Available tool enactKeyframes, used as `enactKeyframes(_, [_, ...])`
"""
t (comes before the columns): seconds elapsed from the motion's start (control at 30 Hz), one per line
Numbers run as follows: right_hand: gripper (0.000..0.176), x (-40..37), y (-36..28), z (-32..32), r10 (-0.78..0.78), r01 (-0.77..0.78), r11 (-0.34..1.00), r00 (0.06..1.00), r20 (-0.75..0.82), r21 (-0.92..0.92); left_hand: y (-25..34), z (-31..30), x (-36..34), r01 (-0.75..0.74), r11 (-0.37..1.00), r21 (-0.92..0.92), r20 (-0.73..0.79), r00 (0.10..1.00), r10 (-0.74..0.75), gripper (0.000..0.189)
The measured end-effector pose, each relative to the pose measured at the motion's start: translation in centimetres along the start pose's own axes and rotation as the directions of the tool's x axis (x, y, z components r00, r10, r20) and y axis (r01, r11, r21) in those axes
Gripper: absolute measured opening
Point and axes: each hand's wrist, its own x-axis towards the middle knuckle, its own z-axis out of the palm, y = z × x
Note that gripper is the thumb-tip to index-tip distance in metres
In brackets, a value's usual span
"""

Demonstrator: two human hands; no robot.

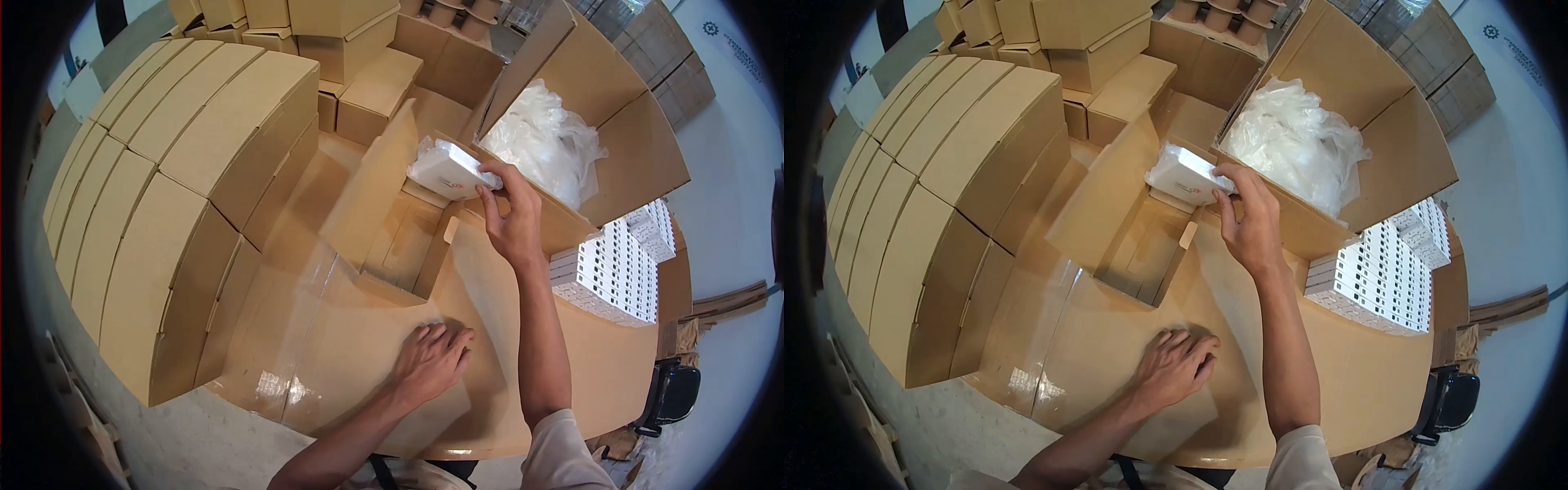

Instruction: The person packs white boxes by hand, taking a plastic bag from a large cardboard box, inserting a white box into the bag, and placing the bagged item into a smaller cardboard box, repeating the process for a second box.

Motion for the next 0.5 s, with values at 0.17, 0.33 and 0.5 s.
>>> enactKeyframes(0.17, [0.029, 0.04, -0.27, -0.25, 0.016, -0.016, 1.000, 1.000, -0.004, 0.001, 0.22, -0.61, 0.28, 0.005, 1.000, 0.004, 0.019, 1.000, -0.005, 0.026])
enactKeyframes(0.33, [0.028, 0.00, -0.67, -0.14, -0.006, 0.005, 1.000, 1.000, -0.030, -0.010, 0.24, -0.51, 0.27, 0.003, 1.000, -0.013, -0.005, 1.000, -0.003, 0.025])
enactKeyframes(0.5, [0.025, 0.37, -0.94, 0.22, -0.035, 0.032, 0.999, 0.997, -0.067, -0.038, 0.27, -0.92, 0.52, 0.013, 1.000, 0.000, -0.002, 1.000, -0.013, 0.024])
